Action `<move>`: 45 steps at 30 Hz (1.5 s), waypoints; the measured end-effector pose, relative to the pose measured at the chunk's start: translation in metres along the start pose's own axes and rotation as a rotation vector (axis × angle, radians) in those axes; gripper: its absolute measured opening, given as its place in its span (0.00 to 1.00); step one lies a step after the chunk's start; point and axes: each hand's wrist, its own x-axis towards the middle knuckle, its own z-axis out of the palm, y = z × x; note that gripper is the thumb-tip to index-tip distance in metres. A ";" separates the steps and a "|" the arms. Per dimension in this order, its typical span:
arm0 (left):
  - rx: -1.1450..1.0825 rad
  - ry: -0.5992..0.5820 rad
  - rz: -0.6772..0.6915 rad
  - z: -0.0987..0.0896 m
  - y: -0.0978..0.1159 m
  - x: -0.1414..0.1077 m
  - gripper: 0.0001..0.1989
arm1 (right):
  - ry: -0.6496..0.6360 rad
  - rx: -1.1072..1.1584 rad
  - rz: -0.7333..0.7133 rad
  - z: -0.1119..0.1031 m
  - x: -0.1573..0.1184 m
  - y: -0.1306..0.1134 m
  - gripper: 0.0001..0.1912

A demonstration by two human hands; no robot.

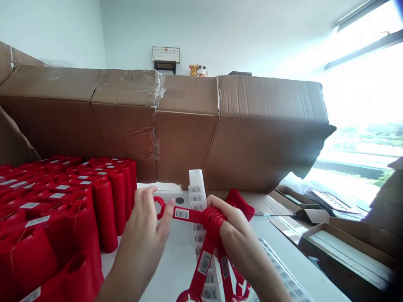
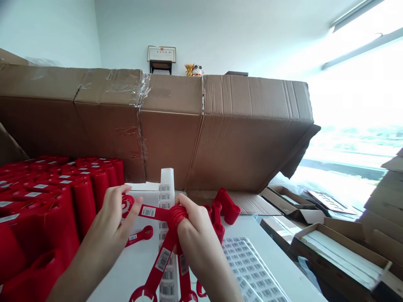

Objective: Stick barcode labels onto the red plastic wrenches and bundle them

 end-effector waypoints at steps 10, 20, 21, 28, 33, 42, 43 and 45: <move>-0.090 0.142 0.136 0.008 0.004 -0.005 0.24 | 0.085 -0.030 -0.078 0.007 -0.002 0.000 0.09; -0.715 -0.300 -0.275 -0.041 0.013 0.004 0.18 | 0.035 0.015 -0.094 -0.015 0.010 0.003 0.08; -0.771 -0.316 -0.304 -0.049 0.013 0.003 0.17 | 0.020 0.013 -0.096 -0.017 0.011 0.003 0.08; -0.775 -0.633 -0.220 -0.080 0.002 -0.003 0.20 | -0.102 0.037 -0.098 -0.023 0.010 0.001 0.07; -0.693 -0.718 -0.160 -0.077 0.003 -0.006 0.21 | -0.129 0.077 -0.081 -0.023 0.010 0.003 0.05; -0.358 -0.635 -0.149 -0.074 0.014 -0.011 0.17 | -0.194 0.076 -0.029 -0.028 0.012 0.004 0.08; -0.314 -0.633 -0.135 -0.073 0.014 -0.011 0.17 | -0.192 0.084 -0.024 -0.028 0.014 0.005 0.08; -0.259 -0.634 -0.120 -0.071 0.013 -0.011 0.16 | -0.192 0.090 -0.021 -0.027 0.015 0.006 0.10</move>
